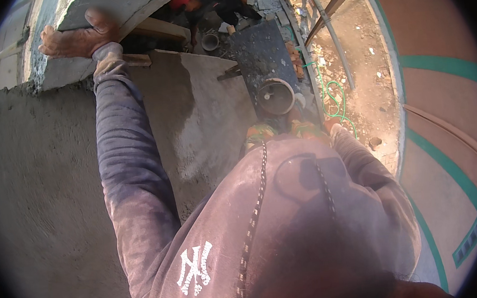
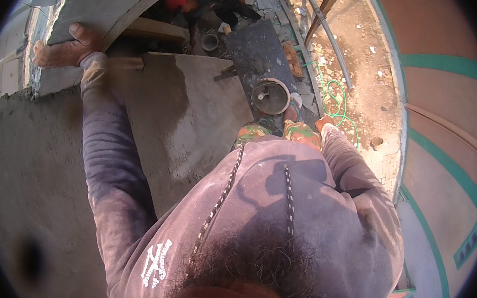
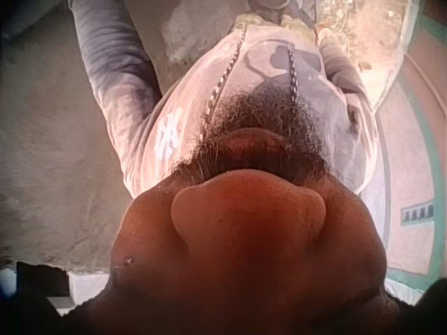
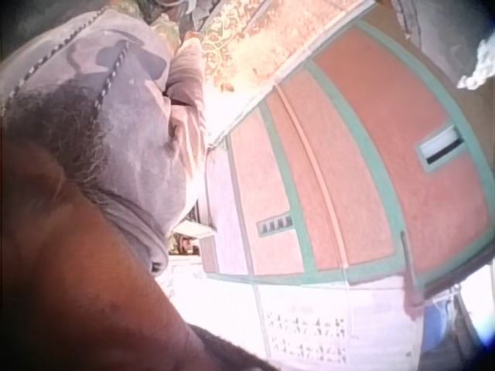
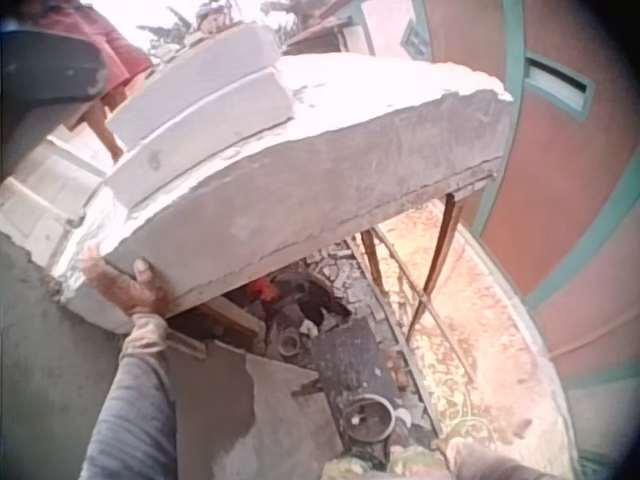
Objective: The person secures wooden molding pieces around a doorway using a hammer and nails, then fits a large concrete slab into place above the opening.
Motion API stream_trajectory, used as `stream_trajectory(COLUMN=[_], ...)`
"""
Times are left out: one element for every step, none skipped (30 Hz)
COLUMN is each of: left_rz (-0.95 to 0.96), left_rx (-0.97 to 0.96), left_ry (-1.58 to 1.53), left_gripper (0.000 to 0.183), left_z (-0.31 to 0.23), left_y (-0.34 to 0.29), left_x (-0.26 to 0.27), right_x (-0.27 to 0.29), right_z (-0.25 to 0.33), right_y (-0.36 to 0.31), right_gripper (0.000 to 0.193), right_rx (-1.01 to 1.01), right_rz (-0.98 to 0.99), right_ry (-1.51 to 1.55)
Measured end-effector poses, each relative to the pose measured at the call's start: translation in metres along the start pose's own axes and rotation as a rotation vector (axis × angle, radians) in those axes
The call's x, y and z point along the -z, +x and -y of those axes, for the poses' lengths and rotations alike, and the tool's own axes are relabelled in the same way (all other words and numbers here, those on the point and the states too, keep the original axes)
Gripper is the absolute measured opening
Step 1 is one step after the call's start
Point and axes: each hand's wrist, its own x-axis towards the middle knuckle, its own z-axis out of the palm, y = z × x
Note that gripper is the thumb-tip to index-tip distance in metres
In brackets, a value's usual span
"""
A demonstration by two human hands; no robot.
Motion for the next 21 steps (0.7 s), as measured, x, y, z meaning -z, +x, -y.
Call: stream_trajectory(left_rz=[-0.021, -0.015, -0.008, 0.005, 0.017, 0.039, 0.056, 0.058, 0.062, 0.069, 0.074, 0.074, 0.077, 0.075, 0.072, 0.066, 0.043, 0.021, 0.008, -0.008, -0.014], left_rx=[-0.011, -0.007, -0.003, 0.015, 0.034, 0.067, 0.095, 0.079, 0.069, 0.064, 0.074, 0.086, 0.081, 0.079, 0.077, 0.079, 0.05, 0.022, 0.007, -0.007, -0.011], left_ry=[0.014, 0.03, 0.048, 0.048, 0.049, 0.04, 0.027, 0.043, 0.061, 0.079, 0.075, 0.067, 0.077, 0.078, 0.075, 0.061, 0.076, 0.098, 0.115, 0.126, 0.133], left_gripper=[0.093, 0.093, 0.093, 0.094, 0.094, 0.095, 0.096, 0.097, 0.097, 0.097, 0.098, 0.098, 0.098, 0.099, 0.099, 0.099, 0.097, 0.096, 0.095, 0.095, 0.094], left_z=[0.001, 0.002, 0.004, 0.003, 0.002, 0.0, -0.002, -0.005, -0.007, -0.007, -0.004, 0.0, 0.001, 0.0, 0.0, -0.001, 0.0, 0.002, 0.004, 0.006, 0.008], left_y=[-0.001, -0.002, -0.004, -0.005, -0.005, -0.006, -0.005, -0.004, -0.003, -0.003, -0.001, -0.003, -0.004, -0.004, -0.004, -0.003, -0.004, -0.006, -0.008, -0.009, -0.009], left_x=[-0.003, -0.004, -0.003, -0.004, -0.003, -0.002, -0.003, -0.001, 0.002, 0.005, 0.0, -0.006, -0.007, -0.006, -0.006, -0.011, -0.011, -0.009, -0.007, -0.007, -0.007], right_x=[-0.004, -0.006, -0.006, -0.004, 0.0, 0.005, 0.009, 0.027, 0.047, 0.063, 0.051, 0.038, 0.044, 0.052, 0.06, 0.063, 0.076, 0.093, 0.11, 0.127, 0.141], right_z=[-0.006, -0.007, -0.009, -0.009, -0.009, -0.008, -0.001, 0.02, 0.039, 0.052, 0.041, 0.028, 0.037, 0.046, 0.056, 0.066, 0.083, 0.104, 0.123, 0.141, 0.157], right_y=[0.0, 0.007, 0.014, 0.025, 0.037, 0.05, 0.063, 0.062, 0.059, 0.066, 0.102, 0.142, 0.16, 0.17, 0.179, 0.192, 0.189, 0.176, 0.16, 0.149, 0.139], right_gripper=[0.033, 0.032, 0.032, 0.031, 0.031, 0.031, 0.03, 0.03, 0.03, 0.03, 0.029, 0.029, 0.027, 0.025, 0.024, 0.021, 0.02, 0.018, 0.017, 0.016, 0.015], right_rx=[0.026, 0.046, 0.073, 0.111, 0.15, 0.189, 0.225, 0.105, -0.005, -0.097, 0.178, 0.445, 0.504, 0.562, 0.616, 0.537, 0.521, 0.606, 0.723, 0.813, 0.824], right_rz=[0.011, 0.021, 0.035, 0.043, 0.043, 0.038, 0.025, -0.021, -0.087, -0.135, -0.184, -0.228, -0.211, -0.191, -0.171, -0.153, -0.139, -0.155, -0.183, -0.207, -0.184], right_ry=[-0.037, -0.073, -0.112, -0.155, -0.203, -0.242, -0.261, -0.055, 0.156, 0.284, 0.002, -0.284, -0.368, -0.456, -0.544, -0.413, -0.37, -0.411, -0.479, -0.509, -0.431])
